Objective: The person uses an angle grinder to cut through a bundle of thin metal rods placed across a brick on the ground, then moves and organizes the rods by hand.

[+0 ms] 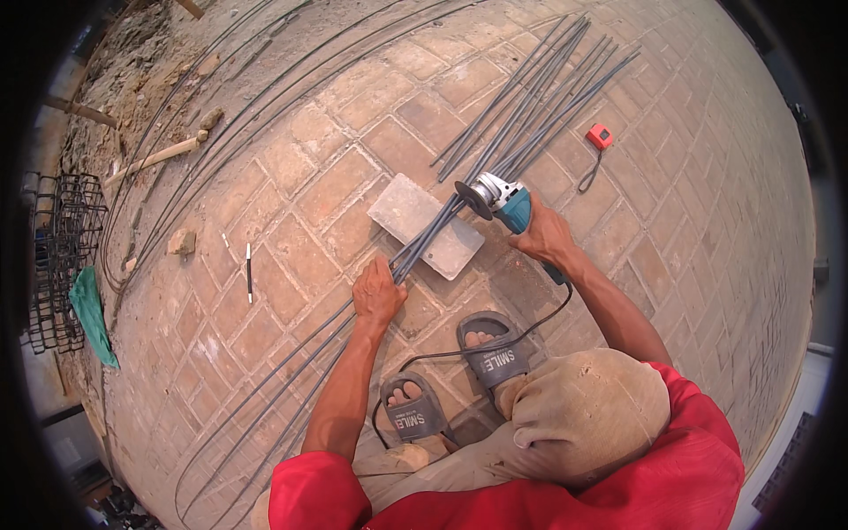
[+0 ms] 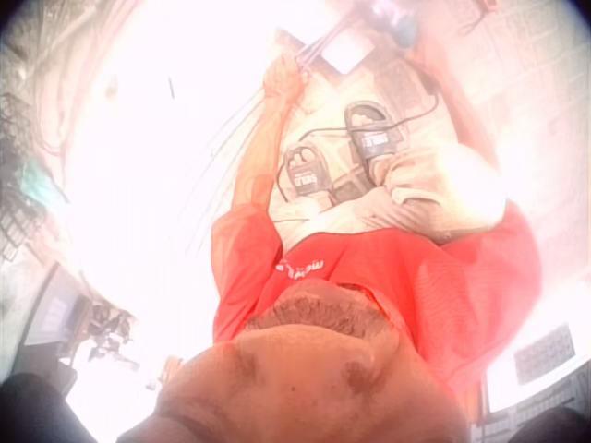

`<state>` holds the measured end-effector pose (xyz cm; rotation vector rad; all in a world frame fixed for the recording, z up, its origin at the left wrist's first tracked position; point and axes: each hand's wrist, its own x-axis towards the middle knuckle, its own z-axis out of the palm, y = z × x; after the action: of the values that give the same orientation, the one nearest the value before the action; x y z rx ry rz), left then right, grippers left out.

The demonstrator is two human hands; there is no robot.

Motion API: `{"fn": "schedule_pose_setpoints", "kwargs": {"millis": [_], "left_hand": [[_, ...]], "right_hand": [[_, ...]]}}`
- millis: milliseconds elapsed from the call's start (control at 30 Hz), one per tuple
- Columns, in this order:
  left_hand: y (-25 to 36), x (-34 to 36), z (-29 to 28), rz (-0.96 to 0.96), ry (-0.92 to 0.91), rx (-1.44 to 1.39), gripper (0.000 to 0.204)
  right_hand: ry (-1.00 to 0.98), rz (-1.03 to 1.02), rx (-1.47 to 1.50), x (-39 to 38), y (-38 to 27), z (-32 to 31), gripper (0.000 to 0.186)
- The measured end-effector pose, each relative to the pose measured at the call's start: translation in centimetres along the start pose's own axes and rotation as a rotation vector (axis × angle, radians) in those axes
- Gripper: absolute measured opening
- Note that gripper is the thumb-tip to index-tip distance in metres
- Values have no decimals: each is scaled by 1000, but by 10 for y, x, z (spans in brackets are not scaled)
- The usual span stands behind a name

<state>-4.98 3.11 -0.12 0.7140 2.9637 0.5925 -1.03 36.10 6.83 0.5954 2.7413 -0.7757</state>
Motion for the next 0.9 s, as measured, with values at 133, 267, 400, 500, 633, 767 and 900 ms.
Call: {"fn": "schedule_pose_setpoints", "kwargs": {"millis": [133, 267, 400, 500, 633, 767, 900], "left_hand": [[-2, -1, 1, 0, 3, 8, 46], [-2, 0, 3, -7, -23, 14, 47], [-2, 0, 2, -24, -58, 27, 48], [-2, 1, 2, -4, -7, -1, 46], [-1, 0, 1, 0, 2, -1, 45], [-2, 1, 1, -6, -6, -13, 45], [-2, 1, 3, -28, -41, 0, 47]], "right_hand": [[8, -6, 17, -1, -4, 0, 83], [-3, 5, -8, 1, 2, 1, 84], [-3, -5, -6, 1, 1, 1, 84], [-1, -6, -3, 1, 0, 0, 83], [-9, -1, -3, 1, 1, 0, 81], [0, -6, 8, 0, -1, -2, 81], [-20, 11, 3, 0, -4, -4, 82]]}}
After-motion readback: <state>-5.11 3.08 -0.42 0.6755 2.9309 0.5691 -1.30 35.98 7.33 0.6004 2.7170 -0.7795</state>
